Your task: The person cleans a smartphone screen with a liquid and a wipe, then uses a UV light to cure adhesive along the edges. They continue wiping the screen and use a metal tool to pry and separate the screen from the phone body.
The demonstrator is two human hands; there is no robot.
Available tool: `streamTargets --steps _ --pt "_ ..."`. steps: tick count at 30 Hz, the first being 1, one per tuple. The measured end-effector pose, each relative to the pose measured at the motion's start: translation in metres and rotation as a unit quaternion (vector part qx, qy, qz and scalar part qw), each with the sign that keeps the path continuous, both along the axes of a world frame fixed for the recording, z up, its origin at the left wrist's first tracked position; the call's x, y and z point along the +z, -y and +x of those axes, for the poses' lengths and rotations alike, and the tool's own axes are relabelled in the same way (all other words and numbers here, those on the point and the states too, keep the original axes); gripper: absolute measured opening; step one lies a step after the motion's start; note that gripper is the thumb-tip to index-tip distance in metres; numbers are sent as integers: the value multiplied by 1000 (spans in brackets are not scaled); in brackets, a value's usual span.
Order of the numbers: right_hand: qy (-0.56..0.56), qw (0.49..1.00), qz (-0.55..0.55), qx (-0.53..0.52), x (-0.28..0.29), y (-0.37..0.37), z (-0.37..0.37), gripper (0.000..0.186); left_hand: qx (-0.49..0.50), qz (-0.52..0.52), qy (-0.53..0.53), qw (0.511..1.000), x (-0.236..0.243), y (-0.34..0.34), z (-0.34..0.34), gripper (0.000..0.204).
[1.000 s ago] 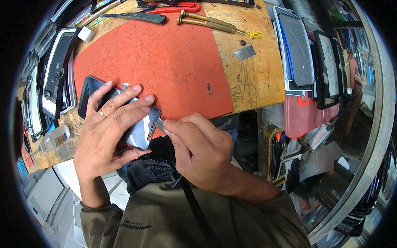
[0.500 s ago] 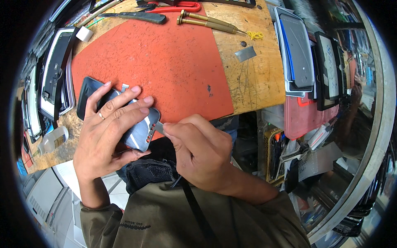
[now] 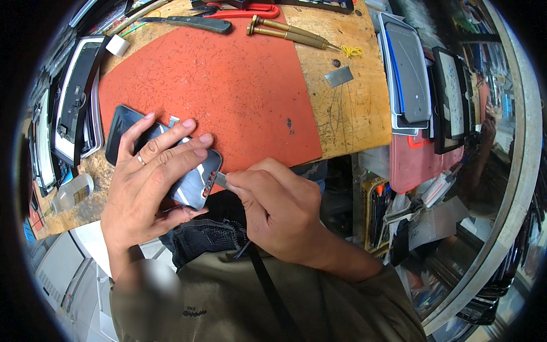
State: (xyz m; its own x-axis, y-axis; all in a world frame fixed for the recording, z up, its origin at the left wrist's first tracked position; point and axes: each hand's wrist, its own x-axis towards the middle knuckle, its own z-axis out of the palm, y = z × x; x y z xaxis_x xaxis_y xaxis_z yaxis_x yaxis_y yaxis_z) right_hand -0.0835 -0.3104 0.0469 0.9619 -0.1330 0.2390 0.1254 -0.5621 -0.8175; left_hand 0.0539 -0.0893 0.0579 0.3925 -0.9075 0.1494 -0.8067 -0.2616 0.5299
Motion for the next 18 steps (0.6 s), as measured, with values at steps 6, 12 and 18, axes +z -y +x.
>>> streamTargets --steps 6,12,18 --pt "0 998 41 -54 -7 -8 -5 19 4 0 0 1000 -2 -1 -1 72" --pt "32 998 -10 -49 -7 -11 -3 19 4 3 3 1000 0 0 -1 72" --pt "-10 1000 21 -15 -2 -2 -2 19 7 5 0 1000 0 0 -1 73"
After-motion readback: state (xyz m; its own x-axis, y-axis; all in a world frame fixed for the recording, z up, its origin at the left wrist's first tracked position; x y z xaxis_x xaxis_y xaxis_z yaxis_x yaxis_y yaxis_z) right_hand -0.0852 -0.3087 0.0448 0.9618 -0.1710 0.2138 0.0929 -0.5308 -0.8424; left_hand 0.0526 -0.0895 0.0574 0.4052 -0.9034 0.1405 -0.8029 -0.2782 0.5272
